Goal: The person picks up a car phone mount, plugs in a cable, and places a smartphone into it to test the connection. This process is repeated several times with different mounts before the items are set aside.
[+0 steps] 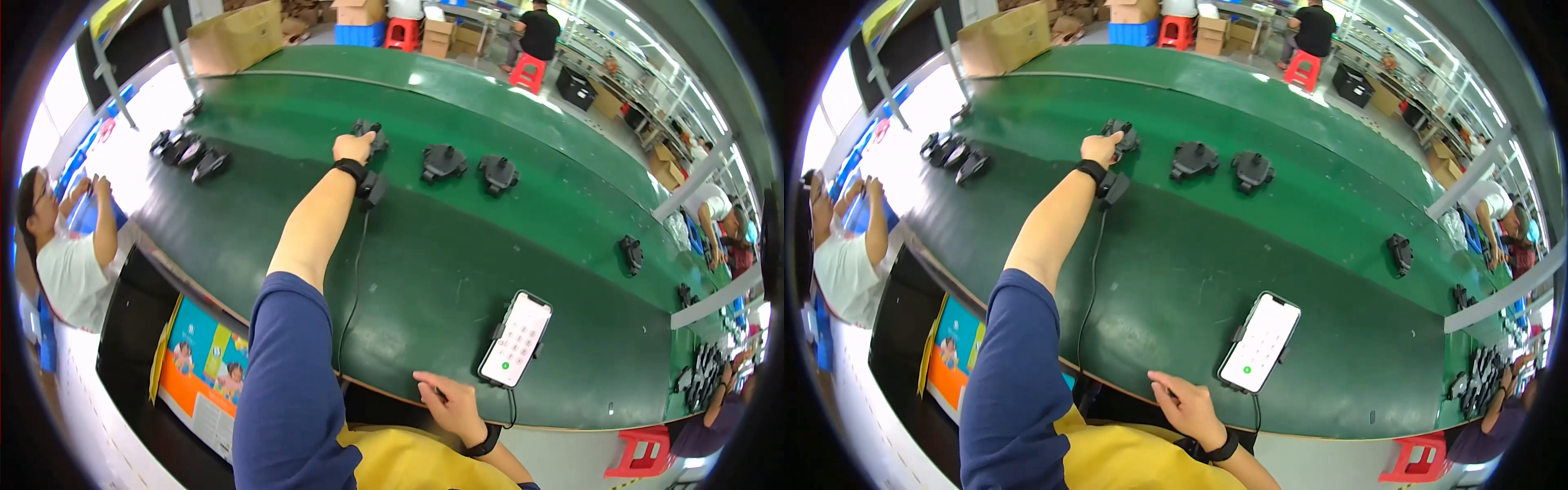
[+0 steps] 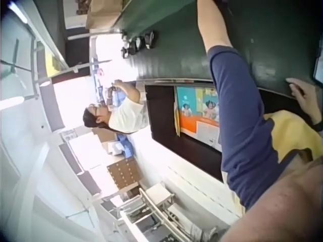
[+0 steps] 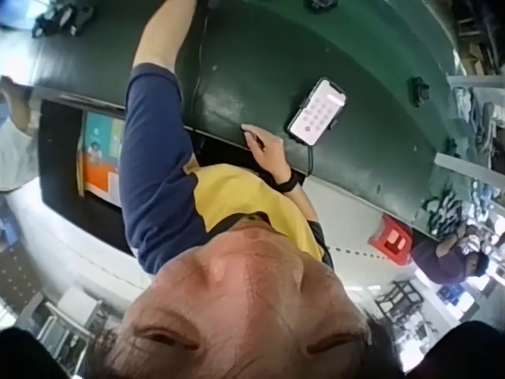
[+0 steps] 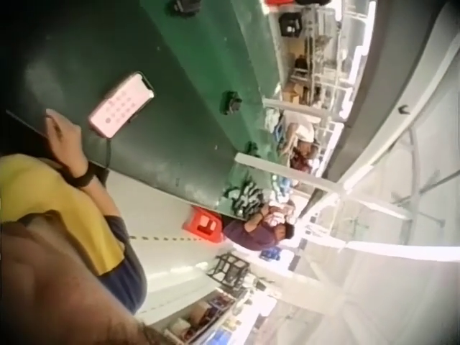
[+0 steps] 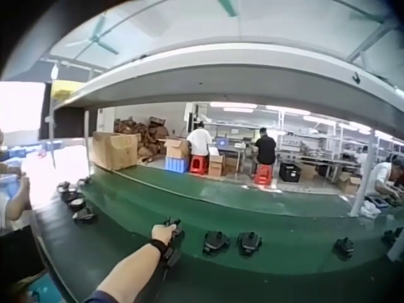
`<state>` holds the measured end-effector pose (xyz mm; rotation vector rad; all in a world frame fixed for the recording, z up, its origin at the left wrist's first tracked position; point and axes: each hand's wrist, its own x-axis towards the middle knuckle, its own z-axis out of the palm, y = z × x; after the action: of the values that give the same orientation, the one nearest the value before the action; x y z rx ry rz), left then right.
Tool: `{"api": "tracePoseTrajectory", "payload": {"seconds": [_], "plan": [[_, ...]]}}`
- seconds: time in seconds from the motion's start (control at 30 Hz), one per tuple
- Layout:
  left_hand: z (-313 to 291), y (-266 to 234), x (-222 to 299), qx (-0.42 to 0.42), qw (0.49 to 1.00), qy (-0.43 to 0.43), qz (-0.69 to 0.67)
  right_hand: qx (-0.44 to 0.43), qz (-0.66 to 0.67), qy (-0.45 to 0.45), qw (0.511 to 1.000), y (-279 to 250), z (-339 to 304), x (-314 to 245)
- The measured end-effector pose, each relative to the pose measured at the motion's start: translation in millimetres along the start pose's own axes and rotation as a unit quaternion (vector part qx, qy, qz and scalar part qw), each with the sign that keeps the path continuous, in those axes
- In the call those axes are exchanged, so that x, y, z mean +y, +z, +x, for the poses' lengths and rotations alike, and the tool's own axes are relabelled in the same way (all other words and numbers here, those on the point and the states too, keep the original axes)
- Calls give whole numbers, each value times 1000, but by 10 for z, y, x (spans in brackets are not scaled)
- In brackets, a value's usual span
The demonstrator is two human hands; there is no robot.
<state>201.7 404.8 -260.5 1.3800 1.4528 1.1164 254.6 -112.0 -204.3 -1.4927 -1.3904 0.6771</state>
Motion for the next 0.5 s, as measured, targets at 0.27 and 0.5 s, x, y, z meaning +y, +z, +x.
{"api": "tracePoseTrajectory", "payload": {"seconds": [0.27,0.5], "plan": [[-251,45,541,102,910,135,378,-24,39,42,998,-99,-1,51],[-1051,735,814,-53,805,459,371,-22,37,6,999,-133,5,78]]}}
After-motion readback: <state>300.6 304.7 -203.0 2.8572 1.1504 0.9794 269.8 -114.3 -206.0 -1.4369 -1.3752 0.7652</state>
